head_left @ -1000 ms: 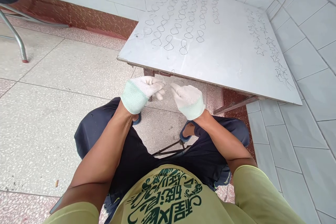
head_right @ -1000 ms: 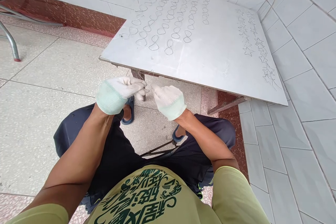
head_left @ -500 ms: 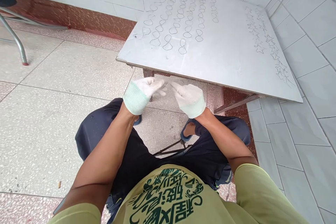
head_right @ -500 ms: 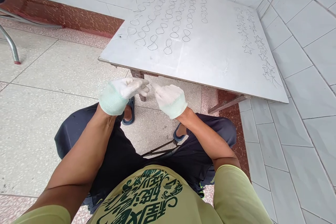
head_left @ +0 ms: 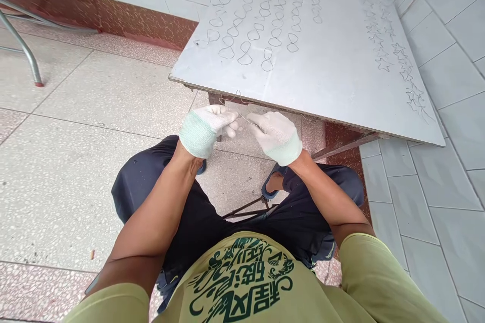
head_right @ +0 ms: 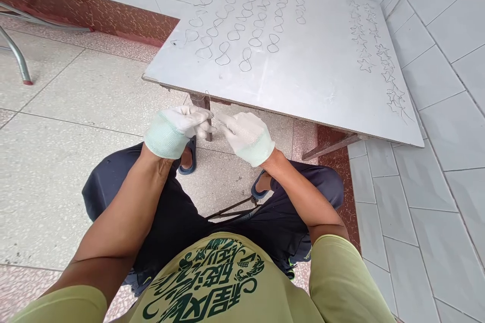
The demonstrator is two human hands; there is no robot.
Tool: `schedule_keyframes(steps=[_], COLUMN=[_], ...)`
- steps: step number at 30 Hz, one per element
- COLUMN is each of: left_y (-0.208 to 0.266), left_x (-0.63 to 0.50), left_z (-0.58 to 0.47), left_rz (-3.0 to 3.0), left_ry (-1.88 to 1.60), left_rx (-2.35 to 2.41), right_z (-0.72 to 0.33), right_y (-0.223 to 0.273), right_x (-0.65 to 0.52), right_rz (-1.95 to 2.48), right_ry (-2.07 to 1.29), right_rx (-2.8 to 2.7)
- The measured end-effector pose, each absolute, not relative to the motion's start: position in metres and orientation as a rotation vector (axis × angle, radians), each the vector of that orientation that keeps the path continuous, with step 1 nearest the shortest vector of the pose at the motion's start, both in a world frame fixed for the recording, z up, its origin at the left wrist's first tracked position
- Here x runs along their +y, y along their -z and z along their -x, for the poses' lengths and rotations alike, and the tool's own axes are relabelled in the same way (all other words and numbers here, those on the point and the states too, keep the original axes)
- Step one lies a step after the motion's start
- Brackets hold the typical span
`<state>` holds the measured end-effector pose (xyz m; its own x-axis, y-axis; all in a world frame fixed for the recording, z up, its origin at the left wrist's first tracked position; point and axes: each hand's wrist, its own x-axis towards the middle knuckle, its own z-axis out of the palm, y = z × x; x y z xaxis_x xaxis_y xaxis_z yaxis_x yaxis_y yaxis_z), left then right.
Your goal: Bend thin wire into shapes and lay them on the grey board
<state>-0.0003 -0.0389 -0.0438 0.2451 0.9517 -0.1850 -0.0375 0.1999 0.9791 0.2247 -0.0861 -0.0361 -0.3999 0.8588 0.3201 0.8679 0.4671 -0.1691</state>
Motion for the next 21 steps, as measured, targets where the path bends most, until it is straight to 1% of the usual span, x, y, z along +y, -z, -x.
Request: schedule_keyframes(steps=[9,16,21], left_y=[0.039,0.040,0.037], left_x=[-0.045,-0.045,-0.043], left_z=[0.002,0.002,0.005], left_rz=[-1.147,-1.201,-1.237], left_ry=[-0.972,-0.965,-0.815], left_rx=[1.056,1.074,1.083], right_z=[-0.229,-0.236,-0.245], right_y=[0.026,0.035,0.031], right_x=[-0.086,-0.081,-0.077], right_rz=[1.364,1.209,1.123], right_ry=[-0.111,-0.218,-0.426], right_rx=[-2.454,-2.395,-2.434])
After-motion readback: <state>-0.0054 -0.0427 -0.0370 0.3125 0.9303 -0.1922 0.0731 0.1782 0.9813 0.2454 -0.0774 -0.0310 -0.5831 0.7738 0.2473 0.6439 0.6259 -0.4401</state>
